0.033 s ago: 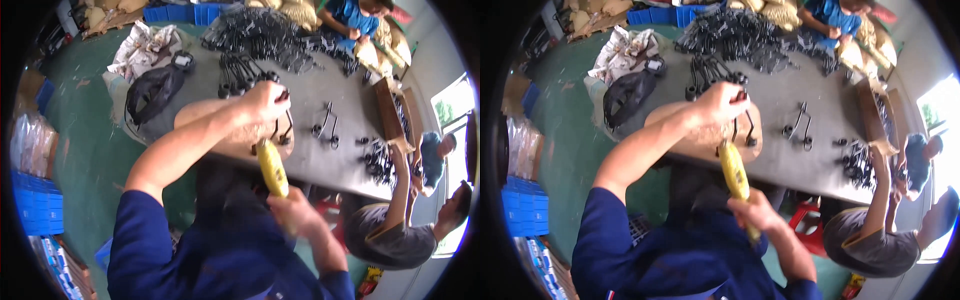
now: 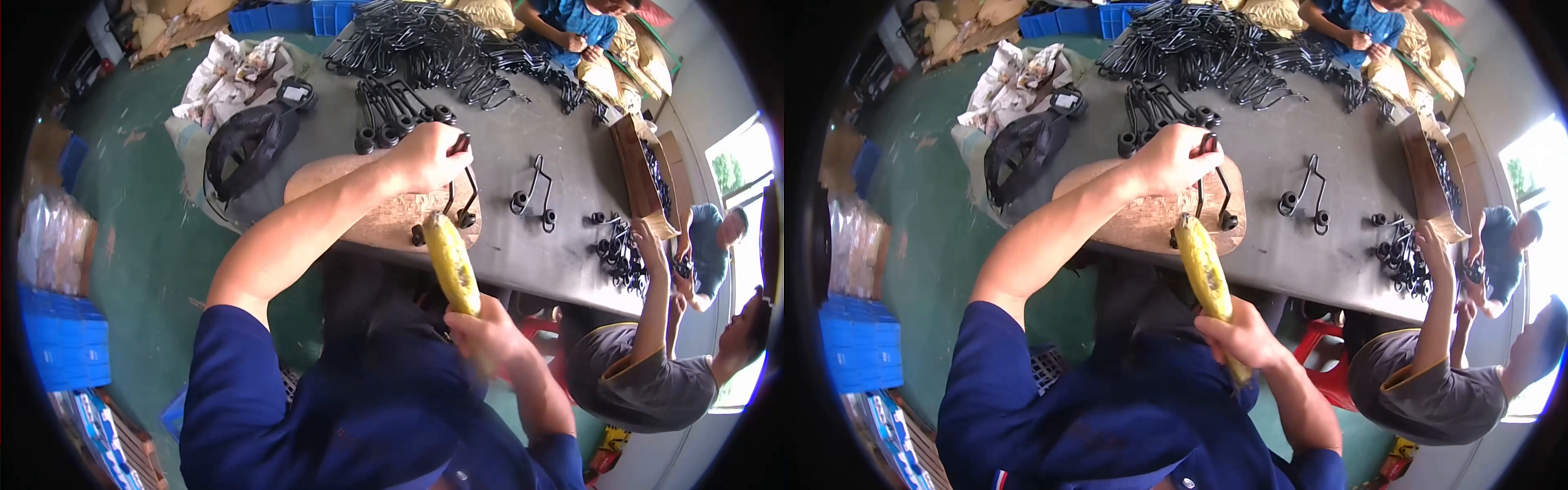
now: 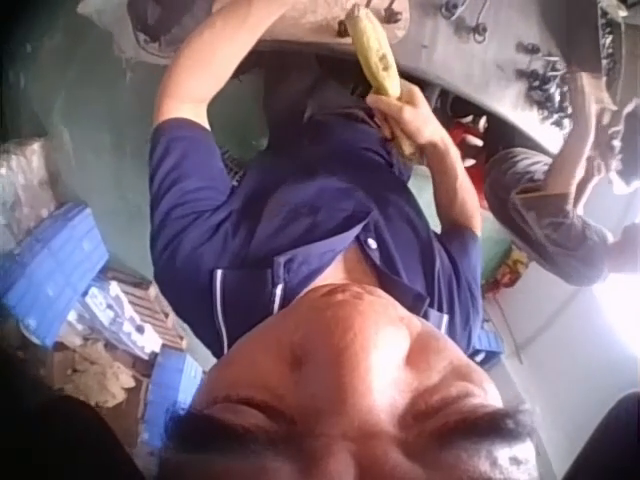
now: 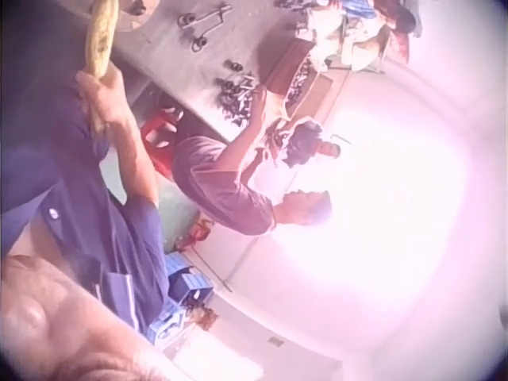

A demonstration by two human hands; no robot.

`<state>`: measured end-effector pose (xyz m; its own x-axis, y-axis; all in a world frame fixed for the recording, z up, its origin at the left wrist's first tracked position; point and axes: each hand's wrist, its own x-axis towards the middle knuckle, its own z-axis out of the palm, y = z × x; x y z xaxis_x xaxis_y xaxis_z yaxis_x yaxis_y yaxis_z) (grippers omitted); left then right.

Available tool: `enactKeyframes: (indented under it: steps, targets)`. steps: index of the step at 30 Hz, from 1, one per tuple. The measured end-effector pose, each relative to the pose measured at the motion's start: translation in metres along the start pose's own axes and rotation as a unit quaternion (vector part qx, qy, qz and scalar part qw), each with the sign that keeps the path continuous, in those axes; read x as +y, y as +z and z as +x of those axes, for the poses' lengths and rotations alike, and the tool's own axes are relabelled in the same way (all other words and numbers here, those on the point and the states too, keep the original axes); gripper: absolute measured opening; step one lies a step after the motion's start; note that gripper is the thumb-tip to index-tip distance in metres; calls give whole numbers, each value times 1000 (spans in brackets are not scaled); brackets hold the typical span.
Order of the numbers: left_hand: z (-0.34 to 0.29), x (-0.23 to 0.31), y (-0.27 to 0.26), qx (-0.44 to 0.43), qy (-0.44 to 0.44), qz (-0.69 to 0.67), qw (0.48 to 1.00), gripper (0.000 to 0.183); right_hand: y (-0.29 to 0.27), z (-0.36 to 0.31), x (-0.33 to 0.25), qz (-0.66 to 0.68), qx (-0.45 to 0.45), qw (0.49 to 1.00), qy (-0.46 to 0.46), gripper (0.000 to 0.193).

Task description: Assembling black metal components by tapping them into place with a yellow mallet on a workbench.

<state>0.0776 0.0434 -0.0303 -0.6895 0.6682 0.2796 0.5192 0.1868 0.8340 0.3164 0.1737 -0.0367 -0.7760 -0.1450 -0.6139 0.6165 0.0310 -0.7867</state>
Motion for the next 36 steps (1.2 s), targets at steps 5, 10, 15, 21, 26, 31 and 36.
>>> enactKeyframes:
  steps: [5, 10, 15, 21, 26, 31, 36]
  targets:
    - [10, -3, -39, 48, -78, -183, 979, 16, -37, 0, 13, -69, 193, 971, -120, 24]
    - [46, -27, -123, 169, -134, -288, 933, 19, -82, 26, 40, 18, 304, 939, -160, 14]
    - [87, -110, -138, 195, -264, -252, 910, 12, -110, 40, 55, 127, 314, 928, -155, 13]
    - [79, -179, -144, 204, -304, 229, 902, 36, -114, 46, 64, 264, 284, 903, -184, 13]
    - [140, -94, -65, 284, 9, 197, 938, 38, -112, 43, 68, 293, 310, 882, -201, 14]
    - [167, -51, 123, 19, -64, 20, 998, 57, -115, 45, 67, 277, 290, 898, -182, 10]
    - [179, -40, 213, 33, -382, -315, 868, 37, -116, 50, 70, 311, 282, 887, -194, 10]
